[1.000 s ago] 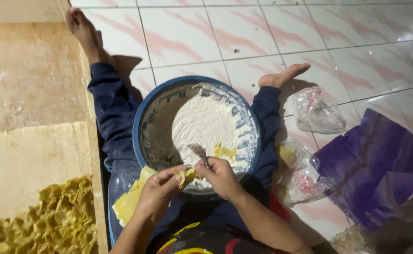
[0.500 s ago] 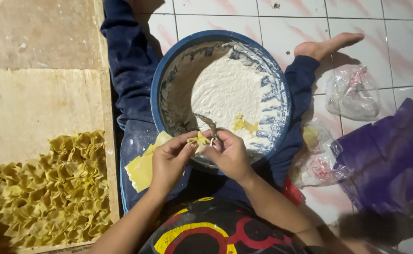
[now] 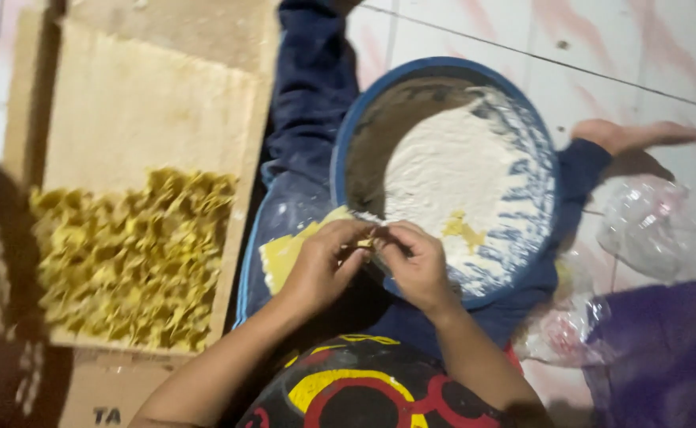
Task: The person prepares dumplings by hand, using a fork to place filling from a bowl onto dough squares and folding them before placing them on a wooden board.
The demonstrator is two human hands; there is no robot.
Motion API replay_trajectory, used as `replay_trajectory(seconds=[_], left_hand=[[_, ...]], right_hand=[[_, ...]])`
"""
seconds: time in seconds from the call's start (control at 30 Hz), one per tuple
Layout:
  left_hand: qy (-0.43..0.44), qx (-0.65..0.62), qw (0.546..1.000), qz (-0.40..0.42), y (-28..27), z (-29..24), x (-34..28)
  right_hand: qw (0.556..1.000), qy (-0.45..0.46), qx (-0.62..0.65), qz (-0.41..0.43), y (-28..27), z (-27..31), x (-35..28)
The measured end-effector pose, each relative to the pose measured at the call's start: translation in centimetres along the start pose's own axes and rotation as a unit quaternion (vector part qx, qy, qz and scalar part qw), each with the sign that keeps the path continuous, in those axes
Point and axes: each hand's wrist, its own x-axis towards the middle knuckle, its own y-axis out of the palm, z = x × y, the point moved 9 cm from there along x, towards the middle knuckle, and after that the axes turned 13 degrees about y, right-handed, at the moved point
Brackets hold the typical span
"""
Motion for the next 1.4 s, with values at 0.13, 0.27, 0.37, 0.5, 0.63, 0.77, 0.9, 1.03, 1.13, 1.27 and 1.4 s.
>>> replay_trajectory(seconds=[0.13, 0.27, 0.37, 0.5, 0.63, 0.77, 0.9, 1.03, 1.13, 1.27, 1.4], left_hand=[[-0.044, 0.063, 0.994, -0.074, -7.2, 4.4, -2.1], [-0.040, 0.198, 0.960, -0.192, -18.5, 7.2, -3.8], [-0.065, 0.364, 0.890, -0.265, -25.7, 12.4, -6.3], [-0.126, 0.462, 0.797, -0.368, -32.6, 22.4, -10.4], [-0.183, 0.481, 0.790, -0.334, -31.2, 22.3, -9.7], [-0.100, 0.578, 0.780, -0.218, -28.5, 20.8, -9.7], [-0.108, 0.499, 0.841, -0.178, -25.6, 14.2, -7.7], [0.026, 0.344, 0.929, -0.133, -15.4, 5.3, -5.4], [0.042, 0.231, 0.972, -0.001, -7.1, 3.3, -4.9], [0.133, 0.247, 0.960, 0.025, 0.1, 2.0, -3.5], [0.201, 0.313, 0.928, 0.032, 2.3, 0.2, -2.2]], right_hand=[[0.999, 0.022, 0.032, 0.002, -0.1, -0.9, 0.6], [0.993, 0.098, 0.057, -0.041, -2.3, -2.8, 0.7], [0.990, 0.117, 0.057, -0.058, -3.5, -3.8, 0.0], [0.987, 0.130, 0.075, -0.061, -3.5, -5.4, -0.6], [0.987, 0.133, 0.062, -0.061, -3.6, -5.4, -0.8], [0.987, 0.148, 0.026, -0.060, -4.5, -7.8, -0.7], [0.976, 0.209, -0.055, -0.035, -4.9, -10.1, -0.7], [0.957, 0.177, -0.230, -0.027, -5.8, -13.7, 1.0], [0.900, 0.194, -0.390, 0.011, -5.6, -15.2, 2.5], [0.830, 0.210, -0.514, 0.056, -4.2, -14.6, 3.5], [0.802, 0.198, -0.556, 0.089, -2.8, -14.6, 4.6]])
